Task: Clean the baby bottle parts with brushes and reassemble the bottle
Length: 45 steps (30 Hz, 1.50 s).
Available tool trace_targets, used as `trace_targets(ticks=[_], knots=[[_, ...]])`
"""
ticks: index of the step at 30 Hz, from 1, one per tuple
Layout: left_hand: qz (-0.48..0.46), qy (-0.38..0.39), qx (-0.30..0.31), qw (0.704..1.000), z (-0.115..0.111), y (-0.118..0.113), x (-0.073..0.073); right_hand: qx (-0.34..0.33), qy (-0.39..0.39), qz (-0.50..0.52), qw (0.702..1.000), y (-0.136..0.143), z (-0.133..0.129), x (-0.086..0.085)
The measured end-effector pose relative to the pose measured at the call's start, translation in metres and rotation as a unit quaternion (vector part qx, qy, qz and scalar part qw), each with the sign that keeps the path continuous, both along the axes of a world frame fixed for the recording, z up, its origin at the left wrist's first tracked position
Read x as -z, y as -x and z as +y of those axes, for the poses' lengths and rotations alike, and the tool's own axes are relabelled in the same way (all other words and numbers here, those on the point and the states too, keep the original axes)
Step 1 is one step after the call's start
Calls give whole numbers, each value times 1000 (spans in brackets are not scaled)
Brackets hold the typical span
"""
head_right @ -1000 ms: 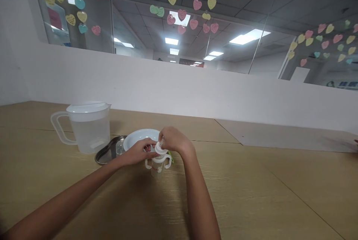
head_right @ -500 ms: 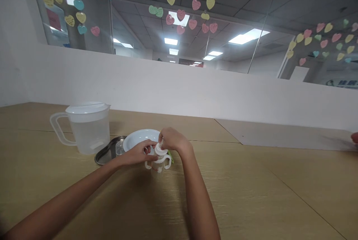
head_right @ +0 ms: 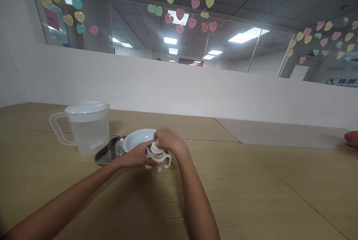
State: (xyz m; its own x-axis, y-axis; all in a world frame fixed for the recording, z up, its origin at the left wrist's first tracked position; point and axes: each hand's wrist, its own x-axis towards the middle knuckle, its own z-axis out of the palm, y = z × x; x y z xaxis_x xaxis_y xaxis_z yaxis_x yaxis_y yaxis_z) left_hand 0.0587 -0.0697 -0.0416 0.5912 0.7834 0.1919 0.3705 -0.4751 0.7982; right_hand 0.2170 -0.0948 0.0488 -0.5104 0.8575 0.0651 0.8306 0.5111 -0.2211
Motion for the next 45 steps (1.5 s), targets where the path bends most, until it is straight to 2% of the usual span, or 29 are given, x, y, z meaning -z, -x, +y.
trace_targets(ticks=[4, 12, 18, 23, 32, 36, 41, 45], knots=[[-2, -4, 3, 1000, -1, -1, -1, 2, 7, -39, 999, 5, -1, 2], [23, -27, -30, 999, 2, 0, 3, 35, 5, -85, 996, 2, -8, -2], [16, -30, -19, 999, 4, 0, 4, 30, 1, -101, 994, 9, 0, 5], [45, -36, -43, 997, 4, 1, 4, 52, 14, -117, 992, 11, 6, 8], [30, -29, -42, 998, 7, 0, 5, 62, -31, -125, 990, 23, 4, 11], [33, -19, -45, 998, 3, 0, 1, 58, -22, -121, 991, 22, 11, 15], [62, -52, -79, 994, 1, -1, -1, 78, -5, -118, 990, 23, 21, 21], [75, -62, -88, 991, 1, -1, 0, 91, 7, -111, 990, 24, 18, 20]])
